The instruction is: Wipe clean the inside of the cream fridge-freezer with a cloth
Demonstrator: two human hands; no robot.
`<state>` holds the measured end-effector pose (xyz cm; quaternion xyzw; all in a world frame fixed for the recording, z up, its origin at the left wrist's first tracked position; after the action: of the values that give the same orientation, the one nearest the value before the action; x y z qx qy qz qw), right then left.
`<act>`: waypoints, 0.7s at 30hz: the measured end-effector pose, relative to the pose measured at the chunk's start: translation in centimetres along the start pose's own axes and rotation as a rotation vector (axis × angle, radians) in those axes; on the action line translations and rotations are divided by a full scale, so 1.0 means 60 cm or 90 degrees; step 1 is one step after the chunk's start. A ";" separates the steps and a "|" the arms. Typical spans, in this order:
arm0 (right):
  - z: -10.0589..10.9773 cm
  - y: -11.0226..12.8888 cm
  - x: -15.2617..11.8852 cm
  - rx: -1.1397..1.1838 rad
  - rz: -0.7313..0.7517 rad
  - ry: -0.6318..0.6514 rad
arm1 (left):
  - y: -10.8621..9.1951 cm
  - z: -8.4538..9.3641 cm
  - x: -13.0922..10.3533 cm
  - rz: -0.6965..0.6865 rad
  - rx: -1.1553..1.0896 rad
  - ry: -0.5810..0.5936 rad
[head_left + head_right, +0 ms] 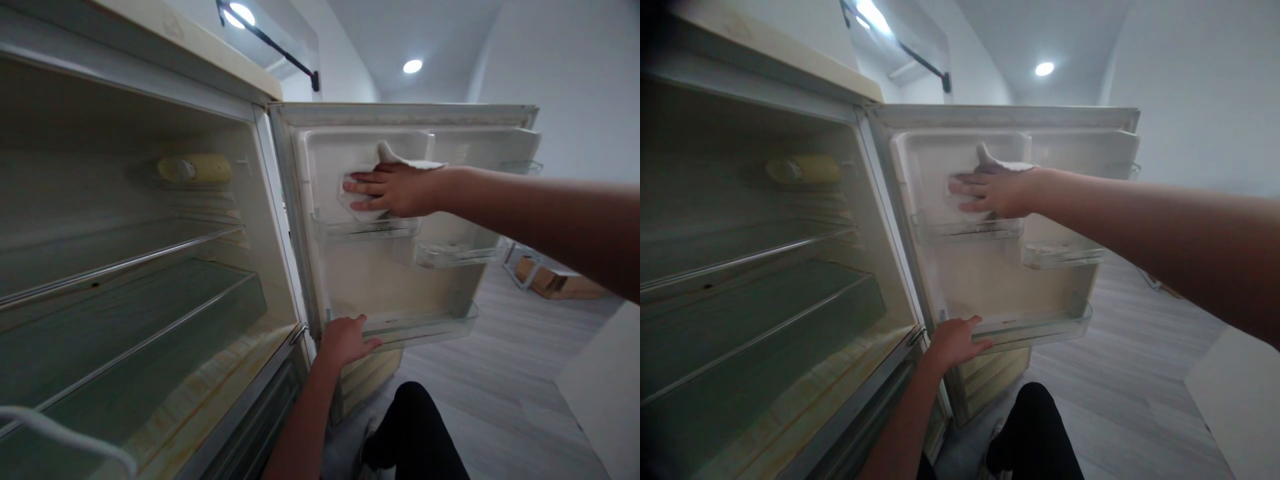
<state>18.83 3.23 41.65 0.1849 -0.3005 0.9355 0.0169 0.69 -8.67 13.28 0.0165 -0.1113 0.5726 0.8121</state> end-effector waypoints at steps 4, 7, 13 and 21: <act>-0.041 -0.012 0.036 -0.007 0.105 0.070 | -0.001 -0.004 0.001 -0.001 0.003 -0.011; -0.064 -0.014 0.067 -0.044 0.156 0.068 | 0.000 -0.006 0.003 0.003 0.005 -0.007; -0.050 -0.008 0.055 -0.049 0.141 0.098 | 0.001 0.001 0.002 0.018 0.000 0.010; 0.046 -0.003 -0.010 -0.018 -0.049 0.157 | 0.002 -0.002 0.002 0.022 -0.016 0.011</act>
<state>20.34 1.88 43.59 0.0792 -0.3020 0.9455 0.0924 0.60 -8.51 13.16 -0.0005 -0.1117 0.5853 0.8031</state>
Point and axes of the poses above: each hand's wrist, its own x-axis towards the middle knuckle, its own z-axis out of the back of the hand, y = z × x, the point moved 2 cm from there along x, towards the middle knuckle, and after that the axes turned 9 degrees about -y, right-handed, at the moved point
